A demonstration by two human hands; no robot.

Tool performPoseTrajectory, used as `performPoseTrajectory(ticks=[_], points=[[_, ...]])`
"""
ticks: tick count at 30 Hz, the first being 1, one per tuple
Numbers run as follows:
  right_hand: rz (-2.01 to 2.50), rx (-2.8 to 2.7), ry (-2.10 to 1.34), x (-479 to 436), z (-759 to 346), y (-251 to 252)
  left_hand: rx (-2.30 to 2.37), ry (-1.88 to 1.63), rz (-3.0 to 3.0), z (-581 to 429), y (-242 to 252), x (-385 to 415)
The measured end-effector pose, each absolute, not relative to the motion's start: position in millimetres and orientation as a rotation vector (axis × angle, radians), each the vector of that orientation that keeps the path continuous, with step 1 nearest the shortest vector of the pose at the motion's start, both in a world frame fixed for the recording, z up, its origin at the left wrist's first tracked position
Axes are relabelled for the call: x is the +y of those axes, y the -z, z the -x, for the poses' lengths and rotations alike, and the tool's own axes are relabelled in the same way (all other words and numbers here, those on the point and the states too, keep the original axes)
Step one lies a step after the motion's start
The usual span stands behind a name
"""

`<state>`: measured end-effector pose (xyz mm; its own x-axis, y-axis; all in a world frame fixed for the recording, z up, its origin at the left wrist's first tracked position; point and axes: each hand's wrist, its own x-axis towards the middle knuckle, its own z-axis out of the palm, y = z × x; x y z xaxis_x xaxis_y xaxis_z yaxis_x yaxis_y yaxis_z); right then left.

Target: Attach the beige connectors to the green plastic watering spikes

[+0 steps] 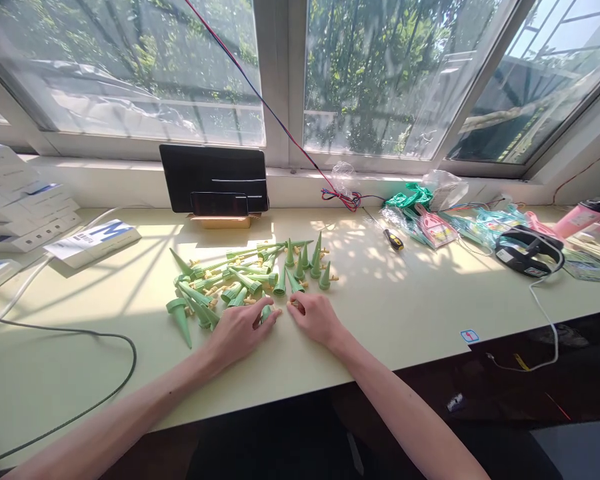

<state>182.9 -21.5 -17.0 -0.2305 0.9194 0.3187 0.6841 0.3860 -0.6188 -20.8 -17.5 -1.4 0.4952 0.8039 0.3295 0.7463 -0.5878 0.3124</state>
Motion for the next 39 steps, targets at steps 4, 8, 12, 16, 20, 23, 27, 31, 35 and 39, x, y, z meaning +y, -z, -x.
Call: performPoseTrajectory(ticks=[4,8,12,16,20,23,27,31,35,39], points=[[1.375,-1.969,-0.501,-22,-183,16,1.361,-0.673,-2.628,21,-3,-19],[1.354,-1.935,-0.524,-22,-182,16,1.315,-0.872,-2.634,21,-4,-19],[1.285,-1.833,-0.542,-23,-180,16,1.208,-1.185,-2.487,20,0,-17],[1.209,-1.703,-0.626,-24,-178,7,1.095,-1.319,-2.383,18,1,-15],[1.127,-1.672,-0.672,-18,-174,-10,1.073,-1.368,-2.341,16,-2,-16],[1.06,-1.687,-0.691,-9,-169,-19,1.079,-1.4,-2.318,16,-4,-17],[1.012,-1.634,-0.803,-3,-161,-17,1.083,-1.399,-2.322,16,-5,-17],[0.963,-1.603,-0.926,-7,-153,-8,1.065,-1.353,-2.314,18,-6,-17],[0.93,-1.633,-0.931,-12,-149,-5,1.066,-1.304,-2.296,20,-7,-16],[0.93,-1.655,-0.92,-14,-150,-7,1.031,-1.305,-2.315,21,-7,-14]])
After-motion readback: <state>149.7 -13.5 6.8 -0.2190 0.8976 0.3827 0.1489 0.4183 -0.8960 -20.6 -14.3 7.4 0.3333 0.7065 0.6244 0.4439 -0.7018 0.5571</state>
